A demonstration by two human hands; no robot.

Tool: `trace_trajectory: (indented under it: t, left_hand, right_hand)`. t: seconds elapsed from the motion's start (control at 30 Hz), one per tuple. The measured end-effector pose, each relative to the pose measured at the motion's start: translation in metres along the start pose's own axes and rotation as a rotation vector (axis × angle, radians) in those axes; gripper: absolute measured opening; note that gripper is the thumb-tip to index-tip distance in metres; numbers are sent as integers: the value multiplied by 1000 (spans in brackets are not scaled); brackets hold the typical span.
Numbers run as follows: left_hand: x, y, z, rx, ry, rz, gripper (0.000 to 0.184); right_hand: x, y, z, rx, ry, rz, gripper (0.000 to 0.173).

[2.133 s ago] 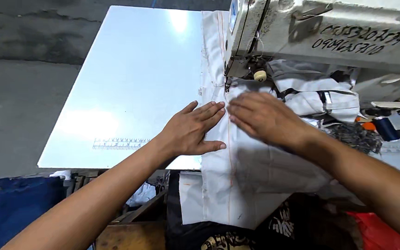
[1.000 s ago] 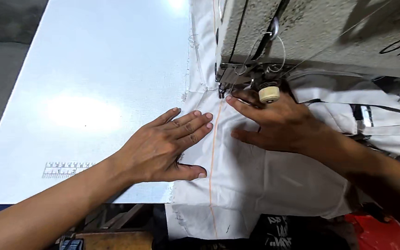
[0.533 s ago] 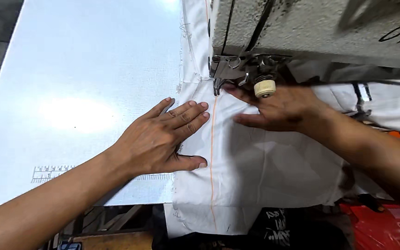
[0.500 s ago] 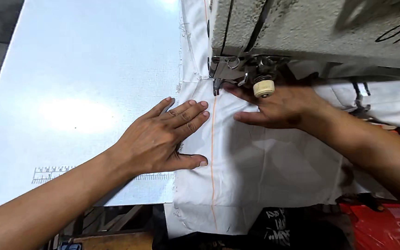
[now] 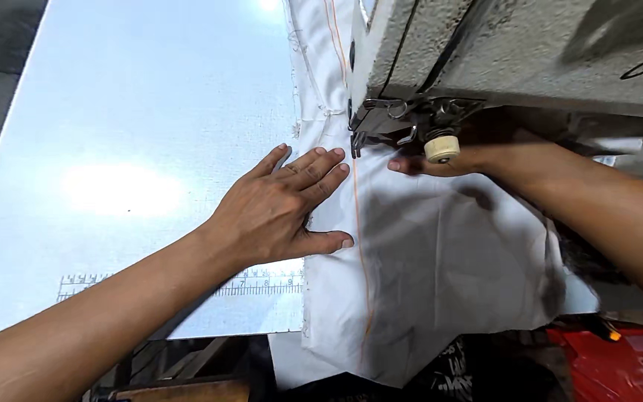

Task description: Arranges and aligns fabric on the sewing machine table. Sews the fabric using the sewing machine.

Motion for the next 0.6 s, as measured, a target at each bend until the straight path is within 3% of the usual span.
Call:
trace_trajectory:
  t: [0.07,0.27,0.37,0.47,0.53,0.6]
  left_hand:
    - [1,-3,3,2,-7,2,91]
    - [2,-16,16,17,-7,1,94]
    - [2,-21,22,20,-9,-1,94]
    - [2,-25,29,25,-6,-1,91]
    - [4,-28,33,34,12,-1,90]
    - [7,-30,32,33,23,-21,91]
  right_hand:
    - [1,-3,-3,75,-43,6,31]
    - [-4,-11,-15,20,-132,-33,31]
    - [24,-21,-76,-253,-184,-163,39]
    - [34,-36,-106,-264,-52,-119,45]
    - [28,-34,-100,-309,51,-174,48]
    - [6,-13,-53,-238,216,-295,42]
Point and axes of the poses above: each hand's wrist, its own y-axis away from the middle knuckle, its own x-axis out of the palm, z = x × y, the point moved 2 cm from there along -y, towards the middle knuckle, and after that the axes turned 11 degrees about -z, right-handed, at the moved point
